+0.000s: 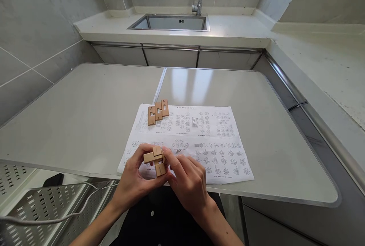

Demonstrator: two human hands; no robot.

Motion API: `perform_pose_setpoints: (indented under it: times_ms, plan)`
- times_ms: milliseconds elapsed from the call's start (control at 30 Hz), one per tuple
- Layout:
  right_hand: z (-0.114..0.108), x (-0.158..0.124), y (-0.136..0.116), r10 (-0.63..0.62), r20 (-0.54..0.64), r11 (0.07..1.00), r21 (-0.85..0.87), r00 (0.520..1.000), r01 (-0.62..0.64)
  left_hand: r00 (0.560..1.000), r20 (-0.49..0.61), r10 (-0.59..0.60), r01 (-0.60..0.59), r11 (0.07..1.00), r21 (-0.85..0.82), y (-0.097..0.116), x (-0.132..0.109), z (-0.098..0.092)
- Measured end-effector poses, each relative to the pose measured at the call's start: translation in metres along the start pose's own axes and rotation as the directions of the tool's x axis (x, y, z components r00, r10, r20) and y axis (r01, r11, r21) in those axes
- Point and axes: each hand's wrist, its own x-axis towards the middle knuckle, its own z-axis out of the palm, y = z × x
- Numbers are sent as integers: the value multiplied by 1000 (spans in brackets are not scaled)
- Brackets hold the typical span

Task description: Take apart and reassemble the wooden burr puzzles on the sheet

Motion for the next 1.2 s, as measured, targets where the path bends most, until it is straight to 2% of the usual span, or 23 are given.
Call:
perform_pose_setpoints:
  times_ms: [167, 233, 300, 367, 433, 500, 533, 600, 733, 800, 900, 967, 1067, 1200]
  plan:
    - [1, -2, -1, 42, 11, 998, 45, 999, -42, 997, 76, -13, 18, 997, -71, 2, 1, -1]
    - [2, -4, -2, 107, 19, 988, 107, 994, -109, 998, 68, 4, 1, 997, -80, 2, 0, -1]
    - [3, -6, -5, 232, 34, 951, 204, 972, -234, 998, 54, 18, -13, 996, -86, 0, -1, -1]
    - [3, -6, -8, 389, 74, 857, 337, 918, -390, 999, 45, 29, -25, 995, -101, -2, -1, -1]
    - [1, -6, -12, 513, 162, 709, 474, 843, -523, 999, 34, 33, -29, 992, -119, -4, -2, -1]
    - [-1, -4, -16, 568, 262, 577, 550, 780, -604, 999, 20, 26, -23, 991, -133, -6, -2, -1]
    - [-2, -3, -18, 579, 292, 539, 564, 762, -626, 1000, 15, 21, -19, 990, -139, -7, -2, 0]
    - [-4, -1, -21, 583, 296, 528, 569, 756, -630, 1000, 11, 14, -12, 989, -151, -8, -3, 0]
    - [-4, -1, -25, 580, 199, 591, 565, 790, -576, 1000, 1, -2, 2, 984, -177, -10, -4, 0]
    - [-4, -2, -26, 610, 236, 533, 584, 757, -612, 1000, -12, -13, 11, 982, -187, -11, -4, 0]
    - [-5, -2, -28, 655, 355, 369, 621, 667, -692, 999, -13, -38, 34, 977, -208, -11, -4, -1]
    - [-7, -2, -28, 662, 395, 304, 635, 637, -710, 999, -3, -49, 47, 975, -219, -11, -4, -2]
    - [-7, -1, -27, 654, 399, 301, 642, 642, -705, 999, 11, -52, 53, 972, -228, -10, -5, -4]
    - [-4, -2, -27, 653, 330, 364, 653, 682, -665, 997, 68, -28, 43, 971, -234, -11, -6, -3]
